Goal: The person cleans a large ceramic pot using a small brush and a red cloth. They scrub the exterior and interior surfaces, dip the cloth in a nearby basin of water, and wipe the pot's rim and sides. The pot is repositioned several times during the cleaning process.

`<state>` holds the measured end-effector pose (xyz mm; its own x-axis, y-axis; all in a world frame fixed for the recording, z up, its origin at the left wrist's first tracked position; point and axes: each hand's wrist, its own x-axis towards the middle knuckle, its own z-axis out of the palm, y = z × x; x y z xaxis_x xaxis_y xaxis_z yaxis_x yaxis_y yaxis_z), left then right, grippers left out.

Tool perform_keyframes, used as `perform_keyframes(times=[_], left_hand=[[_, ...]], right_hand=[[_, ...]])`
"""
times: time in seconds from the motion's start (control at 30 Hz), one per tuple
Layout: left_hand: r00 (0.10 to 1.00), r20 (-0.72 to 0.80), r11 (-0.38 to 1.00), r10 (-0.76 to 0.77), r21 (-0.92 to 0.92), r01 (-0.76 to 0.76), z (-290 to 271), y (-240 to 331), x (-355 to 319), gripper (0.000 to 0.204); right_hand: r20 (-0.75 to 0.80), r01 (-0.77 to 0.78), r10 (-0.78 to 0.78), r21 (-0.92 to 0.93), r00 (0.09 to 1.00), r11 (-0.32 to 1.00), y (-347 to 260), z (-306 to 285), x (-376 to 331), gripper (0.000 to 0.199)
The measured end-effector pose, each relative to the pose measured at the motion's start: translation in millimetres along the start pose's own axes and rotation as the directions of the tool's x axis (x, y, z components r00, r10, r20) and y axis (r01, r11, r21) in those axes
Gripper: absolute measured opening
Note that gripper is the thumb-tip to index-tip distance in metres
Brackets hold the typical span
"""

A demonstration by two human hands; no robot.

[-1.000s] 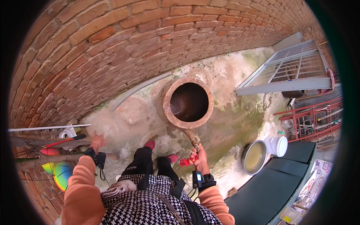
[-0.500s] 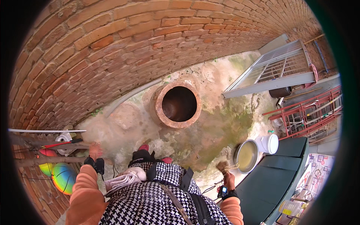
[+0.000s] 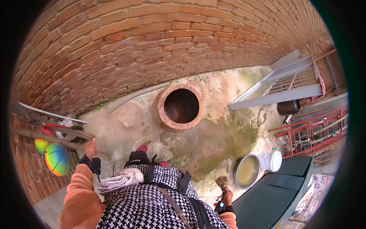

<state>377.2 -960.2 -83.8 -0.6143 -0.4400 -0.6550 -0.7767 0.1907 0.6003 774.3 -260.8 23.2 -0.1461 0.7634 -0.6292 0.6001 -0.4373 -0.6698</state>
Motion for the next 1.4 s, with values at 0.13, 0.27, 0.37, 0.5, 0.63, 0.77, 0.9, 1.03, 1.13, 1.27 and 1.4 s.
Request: perform_keyframes(times=[0.13, 0.27, 0.37, 0.5, 0.63, 0.77, 0.9, 1.03, 1.13, 1.27, 1.4], left_hand=[[0.990, -0.125, 0.997, -0.072, -0.009, 0.071, -18, -13, -25, 0.043], [0.994, -0.097, 0.999, -0.047, 0.003, 0.047, -26, -37, -14, 0.046], [0.993, -0.043, 0.994, -0.110, -0.034, 0.108, -28, -52, 0, 0.051], [0.987, 0.021, 0.982, -0.157, -0.107, 0.159, -35, -78, -1, 0.046], [0.977, 0.092, 0.965, -0.193, -0.160, 0.206, -47, -105, -4, 0.042], [0.962, 0.160, 0.959, -0.221, -0.145, 0.244, -65, -131, -12, 0.041], [0.940, 0.164, 0.920, -0.300, -0.211, 0.331, -86, -152, -39, 0.042], [0.900, 0.108, 0.857, -0.422, -0.274, 0.435, -97, -167, -76, 0.041], [0.879, 0.080, 0.816, -0.470, -0.340, 0.467, -106, -179, -113, 0.043], [0.838, 0.011, 0.778, -0.545, -0.367, 0.511, -117, -192, -157, 0.043], [0.808, -0.021, 0.745, -0.588, -0.402, 0.532, -119, -198, -175, 0.040]], right_hand=[[0.008, 0.174, -0.175, -0.146, 0.985, 0.974, -47, 36, 19, 0.016], [0.176, 0.313, -0.284, -0.170, 0.943, 0.934, -113, 106, 5, 0.023], [0.222, 0.342, -0.312, -0.112, 0.924, 0.933, -164, 175, -24, 0.039], [0.388, 0.499, -0.450, -0.029, 0.804, 0.866, -221, 268, -70, 0.046], [0.542, 0.577, -0.449, -0.084, 0.710, 0.812, -257, 351, -114, 0.051], [0.614, 0.620, -0.450, -0.083, 0.648, 0.780, -267, 419, -147, 0.050], [0.644, 0.606, -0.388, -0.152, 0.660, 0.780, -276, 457, -155, 0.049], [0.663, 0.636, -0.342, -0.266, 0.666, 0.724, -283, 486, -127, 0.046], [0.666, 0.733, -0.452, -0.215, 0.593, 0.645, -275, 519, -100, 0.047], [0.659, 0.856, -0.581, -0.496, 0.478, 0.142, -255, 542, -90, 0.044], [0.755, 0.738, -0.381, -0.636, 0.533, -0.226, -226, 544, -119, 0.040]])
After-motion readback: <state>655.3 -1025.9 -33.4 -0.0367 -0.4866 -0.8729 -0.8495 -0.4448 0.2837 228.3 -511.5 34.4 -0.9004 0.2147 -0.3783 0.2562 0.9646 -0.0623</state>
